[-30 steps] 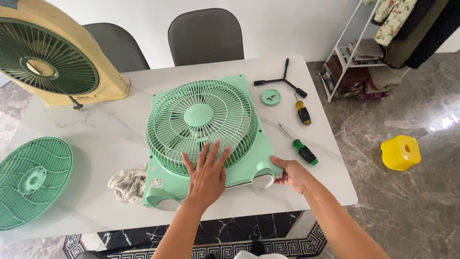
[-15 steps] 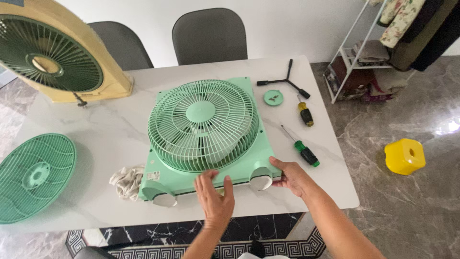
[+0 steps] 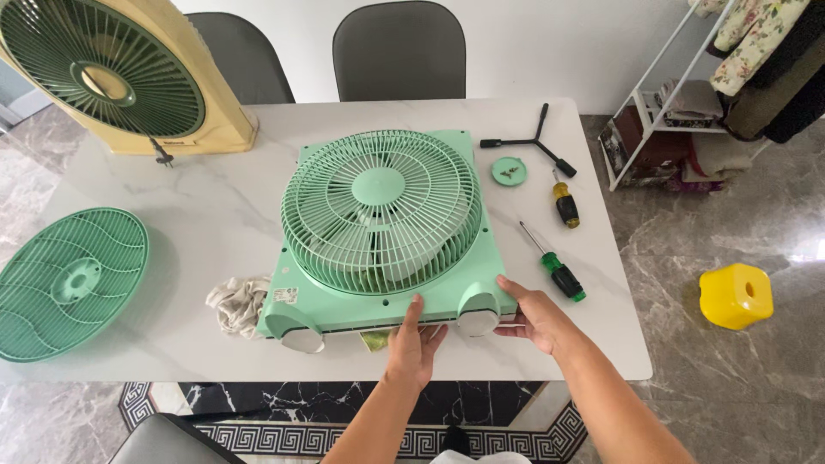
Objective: The person reassembles a disassembled electric fan on a table. They attach the fan blade to the motor hub, wipe the front grill with a cloth, place the grill onto the fan body, and secure it with screws using a screwdriver.
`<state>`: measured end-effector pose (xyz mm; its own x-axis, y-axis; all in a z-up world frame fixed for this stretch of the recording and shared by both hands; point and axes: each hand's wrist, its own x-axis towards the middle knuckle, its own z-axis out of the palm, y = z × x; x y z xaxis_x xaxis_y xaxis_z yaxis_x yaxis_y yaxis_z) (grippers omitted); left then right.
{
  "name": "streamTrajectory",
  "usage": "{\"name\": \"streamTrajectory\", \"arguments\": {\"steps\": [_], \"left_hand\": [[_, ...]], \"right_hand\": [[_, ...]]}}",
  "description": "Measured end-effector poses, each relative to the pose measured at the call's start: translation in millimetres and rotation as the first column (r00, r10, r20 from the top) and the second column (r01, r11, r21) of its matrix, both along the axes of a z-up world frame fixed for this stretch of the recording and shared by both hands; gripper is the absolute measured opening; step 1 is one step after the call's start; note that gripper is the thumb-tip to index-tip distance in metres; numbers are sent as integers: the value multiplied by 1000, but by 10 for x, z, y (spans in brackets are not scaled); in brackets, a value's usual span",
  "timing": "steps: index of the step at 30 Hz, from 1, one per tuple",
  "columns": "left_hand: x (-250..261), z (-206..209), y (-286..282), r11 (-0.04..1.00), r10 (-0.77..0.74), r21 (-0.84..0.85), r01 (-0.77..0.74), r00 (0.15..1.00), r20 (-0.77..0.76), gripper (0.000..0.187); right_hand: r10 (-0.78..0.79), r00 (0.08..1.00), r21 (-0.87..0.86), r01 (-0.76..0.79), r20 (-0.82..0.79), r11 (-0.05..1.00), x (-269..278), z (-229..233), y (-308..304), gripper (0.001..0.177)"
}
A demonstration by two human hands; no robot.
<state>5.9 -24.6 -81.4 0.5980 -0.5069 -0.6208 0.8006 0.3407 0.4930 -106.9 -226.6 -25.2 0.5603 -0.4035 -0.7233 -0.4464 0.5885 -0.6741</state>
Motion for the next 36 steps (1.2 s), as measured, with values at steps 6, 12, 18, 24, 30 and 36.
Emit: {"name": "streamTrajectory", "arguments": {"steps": [6, 12, 18, 24, 30, 36], "left_hand": [[-1, 125, -10, 997, 25, -71, -28, 998, -51, 64], [-16, 261, -24, 998, 36, -51, -40, 996, -81, 64], [-5, 316, -22, 999, 28, -34, -30, 997, -70, 63], [-8, 329, -30, 999, 25, -33, -26, 999, -46, 62], [-13, 295, -37, 999, 26, -22, -27, 999, -40, 63], [-24, 243, -50, 998, 42, -43, -45, 996, -84, 69]], "right_hand": [[0, 999, 9, 1, -35, 1000, 40, 93, 50, 67], [19, 1000, 2, -19, 12, 1000, 36, 125, 70, 65], [15, 1000, -28, -14, 22, 1000, 61, 72, 59, 62], [14, 998, -25, -13, 66, 1000, 47, 28, 52, 65], [53, 998, -61, -51, 44, 997, 39, 5, 52, 63], [93, 988, -806, 48, 126, 590, -97, 257, 184, 44]]}}
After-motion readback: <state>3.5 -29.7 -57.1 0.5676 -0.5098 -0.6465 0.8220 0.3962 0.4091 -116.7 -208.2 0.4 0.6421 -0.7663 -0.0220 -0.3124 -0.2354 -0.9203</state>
